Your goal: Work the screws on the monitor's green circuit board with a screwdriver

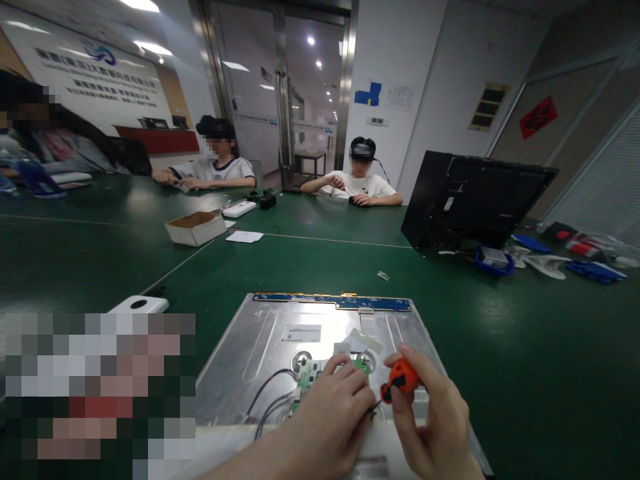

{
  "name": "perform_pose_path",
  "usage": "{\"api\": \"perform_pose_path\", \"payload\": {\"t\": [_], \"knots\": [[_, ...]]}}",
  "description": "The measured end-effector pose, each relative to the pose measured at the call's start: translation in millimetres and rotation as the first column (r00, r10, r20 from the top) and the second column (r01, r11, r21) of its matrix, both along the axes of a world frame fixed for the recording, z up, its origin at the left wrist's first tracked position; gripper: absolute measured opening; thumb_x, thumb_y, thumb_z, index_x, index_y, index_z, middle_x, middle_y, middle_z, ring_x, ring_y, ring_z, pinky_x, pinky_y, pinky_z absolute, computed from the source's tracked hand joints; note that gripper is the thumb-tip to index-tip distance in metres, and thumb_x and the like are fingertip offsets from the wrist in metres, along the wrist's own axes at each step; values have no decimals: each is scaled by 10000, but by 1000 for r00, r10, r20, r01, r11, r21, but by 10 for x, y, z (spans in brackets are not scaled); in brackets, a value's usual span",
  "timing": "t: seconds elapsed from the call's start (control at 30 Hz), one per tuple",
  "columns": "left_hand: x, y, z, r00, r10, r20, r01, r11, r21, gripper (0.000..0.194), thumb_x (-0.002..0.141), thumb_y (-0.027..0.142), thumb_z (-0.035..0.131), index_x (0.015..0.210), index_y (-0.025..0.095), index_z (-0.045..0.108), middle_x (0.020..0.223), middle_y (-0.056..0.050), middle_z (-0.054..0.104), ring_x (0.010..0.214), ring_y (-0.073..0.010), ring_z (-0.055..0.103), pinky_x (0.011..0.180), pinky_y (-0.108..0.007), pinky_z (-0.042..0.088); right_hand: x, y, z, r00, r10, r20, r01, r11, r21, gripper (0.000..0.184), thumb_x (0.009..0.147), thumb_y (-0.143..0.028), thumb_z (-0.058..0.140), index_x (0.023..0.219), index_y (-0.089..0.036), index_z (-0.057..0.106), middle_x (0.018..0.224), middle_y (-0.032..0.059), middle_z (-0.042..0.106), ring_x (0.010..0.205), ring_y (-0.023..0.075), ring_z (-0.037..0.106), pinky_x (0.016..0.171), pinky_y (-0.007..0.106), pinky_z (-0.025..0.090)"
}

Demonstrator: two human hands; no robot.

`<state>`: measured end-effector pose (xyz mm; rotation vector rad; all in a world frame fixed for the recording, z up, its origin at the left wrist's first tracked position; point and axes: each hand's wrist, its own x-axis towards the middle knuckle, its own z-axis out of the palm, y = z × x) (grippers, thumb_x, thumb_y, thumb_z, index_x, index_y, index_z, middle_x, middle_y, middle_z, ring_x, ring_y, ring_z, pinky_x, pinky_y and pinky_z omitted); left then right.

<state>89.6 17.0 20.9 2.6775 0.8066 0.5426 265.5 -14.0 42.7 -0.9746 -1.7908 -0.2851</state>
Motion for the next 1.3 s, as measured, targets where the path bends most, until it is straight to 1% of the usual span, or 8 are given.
{"api": "perform_pose_path", "payload": {"t": [0.13, 0.27, 0.4, 0.63, 0.87, 1.07, 1.17, 1.3], "knots": [[1, 6, -34, 1000, -12, 4, 12, 1000, -5, 147, 896, 164, 519, 1008, 218, 596, 999, -60, 643, 961, -244, 568, 1019, -460, 354, -43, 48, 41, 1000, 18, -25, -17, 997, 75, 250, 988, -232, 521, 1231, -174, 507, 747, 5, 685, 471, 119, 601, 467, 235, 516], [6, 22, -43, 1000, -15, 16, 15, 1000, -22, 126, 877, 175, 536, 974, 222, 600, 975, -57, 651, 939, -246, 570, 996, -463, 365, -61, 74, 74, 999, 24, -27, -21, 992, 124, 226, 984, -253, 562, 1194, -181, 516, 699, -17, 663, 448, 114, 582, 456, 232, 509], [5, 25, -24, 1000, -11, 29, 11, 1000, -22, 159, 883, 160, 524, 1010, 225, 593, 1004, -59, 655, 944, -241, 571, 990, -454, 363, -59, 51, 81, 999, 21, -32, -19, 996, 82, 212, 1005, -300, 515, 1183, -186, 533, 733, 9, 692, 498, 123, 627, 478, 227, 531], [3, 0, -31, 999, -23, 41, 24, 999, -35, 205, 879, 157, 530, 1059, 236, 586, 1052, -50, 657, 984, -244, 569, 1020, -466, 332, 44, -9, -47, 1000, -2, 30, 4, 999, -39, 341, 987, -251, 467, 1307, -143, 511, 1003, 117, 743, 701, 161, 725, 578, 244, 590], [3, 11, -21, 999, -29, 26, 30, 999, -40, 174, 892, 170, 530, 1044, 229, 589, 1045, -60, 656, 980, -244, 569, 1022, -464, 338, -35, 52, 16, 1000, 7, -12, -6, 998, 57, 252, 997, -238, 510, 1234, -153, 532, 807, 47, 717, 513, 118, 633, 489, 221, 537], [5, 9, -61, 999, -11, 39, 11, 1000, -6, 166, 897, 176, 527, 1050, 217, 576, 1048, -66, 650, 962, -243, 566, 1020, -459, 345, -94, 90, 132, 1000, -22, -9, 23, 983, 184, 179, 986, -281, 579, 1129, -174, 567, 732, 4, 681, 514, 110, 626, 486, 212, 521], [6, 12, -56, 1000, -12, 27, 12, 1000, -9, 137, 902, 178, 521, 1020, 215, 581, 1035, -64, 651, 960, -241, 568, 1028, -459, 344, -82, 68, 138, 1000, -11, -9, 12, 987, 162, 208, 987, -314, 568, 1142, -176, 580, 761, 20, 695, 547, 120, 642, 497, 217, 535], [5, 15, -14, 1000, -21, 20, 22, 1000, -22, 141, 901, 176, 525, 1017, 225, 588, 1036, -59, 658, 978, -244, 576, 1042, -463, 334, -12, 22, 49, 1000, 1, -3, -1, 997, 79, 284, 980, -273, 522, 1231, -146, 560, 937, 105, 734, 662, 156, 701, 552, 245, 579]]}}
